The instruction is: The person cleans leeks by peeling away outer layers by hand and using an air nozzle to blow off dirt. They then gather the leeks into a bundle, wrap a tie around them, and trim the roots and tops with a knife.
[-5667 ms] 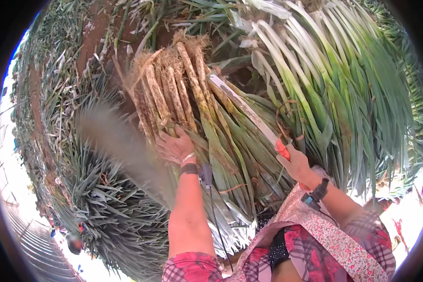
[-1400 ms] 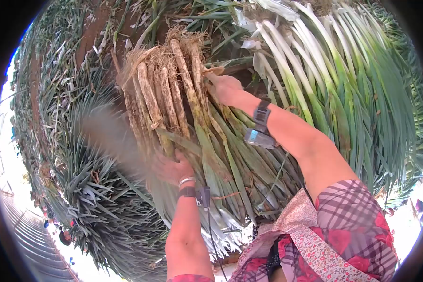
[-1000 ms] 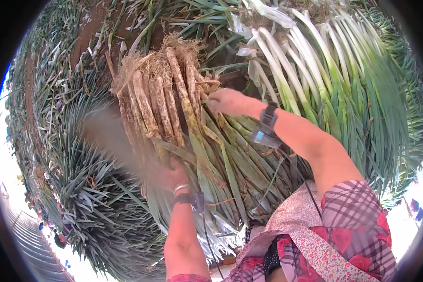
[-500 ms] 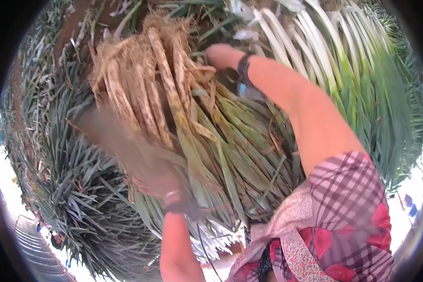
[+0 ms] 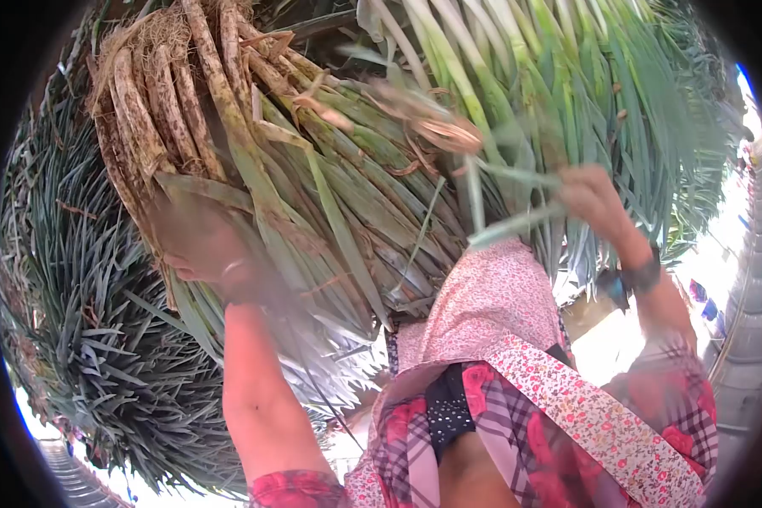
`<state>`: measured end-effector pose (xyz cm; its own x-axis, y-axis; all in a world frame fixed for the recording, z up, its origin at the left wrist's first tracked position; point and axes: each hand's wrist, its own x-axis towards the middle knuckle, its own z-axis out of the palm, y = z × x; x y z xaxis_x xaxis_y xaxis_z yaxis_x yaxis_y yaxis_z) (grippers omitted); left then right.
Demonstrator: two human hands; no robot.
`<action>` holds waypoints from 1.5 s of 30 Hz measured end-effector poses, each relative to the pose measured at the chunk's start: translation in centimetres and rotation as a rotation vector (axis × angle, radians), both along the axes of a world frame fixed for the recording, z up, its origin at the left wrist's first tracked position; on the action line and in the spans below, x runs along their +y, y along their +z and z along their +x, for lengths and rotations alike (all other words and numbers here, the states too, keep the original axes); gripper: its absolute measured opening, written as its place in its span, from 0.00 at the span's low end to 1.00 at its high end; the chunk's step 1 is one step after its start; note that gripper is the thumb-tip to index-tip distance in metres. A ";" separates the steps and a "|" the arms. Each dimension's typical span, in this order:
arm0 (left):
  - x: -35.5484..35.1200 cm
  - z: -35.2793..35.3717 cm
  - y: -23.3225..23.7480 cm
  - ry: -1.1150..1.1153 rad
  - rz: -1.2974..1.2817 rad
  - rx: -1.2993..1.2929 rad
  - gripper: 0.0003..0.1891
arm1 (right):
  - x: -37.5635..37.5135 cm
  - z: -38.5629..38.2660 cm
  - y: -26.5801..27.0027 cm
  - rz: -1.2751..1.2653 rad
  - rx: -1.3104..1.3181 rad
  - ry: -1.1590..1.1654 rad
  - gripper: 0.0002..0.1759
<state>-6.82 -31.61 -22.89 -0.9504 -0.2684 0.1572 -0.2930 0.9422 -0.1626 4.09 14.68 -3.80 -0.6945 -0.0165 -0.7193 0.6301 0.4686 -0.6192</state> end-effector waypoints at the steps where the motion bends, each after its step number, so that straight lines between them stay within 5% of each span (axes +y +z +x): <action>1: 0.0 0.1 -0.1 0.003 0.010 0.006 0.36 | -0.8 2.4 1.4 0.072 -0.021 0.045 0.11; 4: 0.6 -0.3 1.8 0.039 0.192 -0.105 0.36 | -5.5 8.2 -0.3 0.176 -0.051 0.067 0.06; 7: -0.3 -0.1 0.1 -0.010 0.110 0.020 0.37 | -10.5 9.6 -7.9 0.227 -0.069 0.410 0.18; 11: 1.2 -0.1 1.5 0.017 0.246 0.010 0.37 | -14.1 12.4 -18.2 0.377 0.056 0.467 0.19; 12: 0.5 0.0 0.4 0.031 0.108 0.000 0.37 | -14.0 13.0 -19.6 0.425 0.108 0.515 0.19; 15: 0.3 0.3 0.5 0.032 -0.003 -0.030 0.36 | -11.1 15.3 -15.3 0.328 -0.018 0.567 0.18; 17: -0.1 0.0 0.1 0.041 -0.058 -0.045 0.35 | -9.2 20.2 -9.7 0.139 0.207 0.827 0.17; 18: -0.3 0.0 -0.1 0.045 -0.087 -0.050 0.35 | -11.4 21.8 -4.4 0.187 -0.110 0.648 0.12; 21: -0.4 0.0 0.0 0.051 -0.055 -0.045 0.35 | -15.6 21.8 1.4 -0.011 -0.043 0.235 0.14; 25: -0.6 -0.1 -0.9 0.088 -0.113 -0.047 0.35 | -16.8 21.0 2.5 -0.070 -0.218 0.391 0.16; 28: -1.0 -0.5 -1.5 0.083 -0.093 -0.101 0.38 | -15.6 22.8 3.6 -0.295 0.077 0.241 0.19; 29: -1.4 -0.5 -1.3 0.088 -0.104 -0.139 0.38 | -15.3 23.8 4.4 -0.305 0.064 0.243 0.19; 31: -1.4 0.0 -2.2 0.034 -0.279 -0.133 0.37 | -14.9 23.1 7.6 -0.320 -0.226 -0.123 0.19; 32: -0.4 -0.6 0.6 0.097 -0.008 -0.187 0.39 | -14.1 23.2 8.6 -0.289 0.017 0.005 0.16; 34: -1.4 -0.8 -0.6 -0.059 -0.028 0.023 0.31 | -13.2 21.4 11.5 -0.161 0.040 0.195 0.10; 35: -1.5 -0.9 -1.1 -0.056 -0.024 0.055 0.33 | -12.8 19.9 13.2 -0.035 -0.173 0.283 0.07; 45: -1.4 0.0 0.0 0.032 0.148 -0.004 0.38 | -12.8 20.9 9.3 -0.127 0.090 0.344 0.10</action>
<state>-6.84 -33.03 -22.84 -0.9416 -0.3185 0.1096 -0.3229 0.9461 -0.0237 25.03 1.87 5.47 -0.6934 -0.3447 -0.6328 0.3898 0.5592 -0.7317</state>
